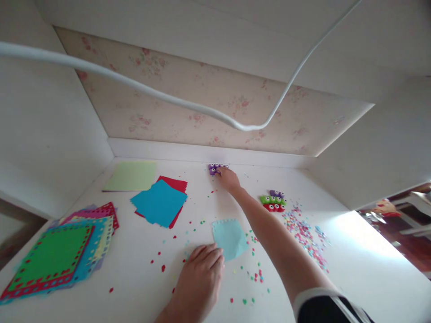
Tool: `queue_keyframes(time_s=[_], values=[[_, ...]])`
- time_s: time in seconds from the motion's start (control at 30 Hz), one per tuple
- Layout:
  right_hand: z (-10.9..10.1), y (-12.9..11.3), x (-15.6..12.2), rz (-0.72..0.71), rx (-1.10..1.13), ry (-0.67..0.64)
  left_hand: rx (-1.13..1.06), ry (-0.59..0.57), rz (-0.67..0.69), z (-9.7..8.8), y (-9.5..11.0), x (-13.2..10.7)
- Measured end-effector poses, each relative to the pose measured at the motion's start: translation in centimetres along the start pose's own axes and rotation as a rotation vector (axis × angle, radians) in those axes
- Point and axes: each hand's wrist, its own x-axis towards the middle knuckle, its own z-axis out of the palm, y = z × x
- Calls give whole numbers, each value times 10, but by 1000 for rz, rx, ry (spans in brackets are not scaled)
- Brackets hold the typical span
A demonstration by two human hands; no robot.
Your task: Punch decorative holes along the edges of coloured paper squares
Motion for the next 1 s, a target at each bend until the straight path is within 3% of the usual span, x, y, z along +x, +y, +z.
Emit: queue_keyframes(time_s=[0.13,0.23,0.4,0.5,0.57,0.63,0.73,0.8,0.9,1.0], values=[[-5,1,-17,51,91,9,-25,9,-25,0,-2,2],[-11,-7,-51,23,216,-42,-43,-14,-51,-4,0,4],[-16,-33,-126,-176,514,-278,-56,-18,-84,-10,4,5],[-18,-45,-152,-289,613,-430,-42,-21,-93,-11,5,5],[-23,-46,-159,-342,500,-400,-19,-15,-93,-12,4,6],[-29,-39,-165,-347,344,-285,21,20,-115,-15,2,7],[-37,-16,-181,-234,110,-95,101,117,-178,-19,-9,9],[-39,1,-196,-178,-13,-54,162,166,-206,-17,-18,10],[-35,18,-218,-178,-39,-47,228,128,-183,-12,-28,11],[-33,21,-229,-155,106,18,241,66,-149,-8,-30,12]])
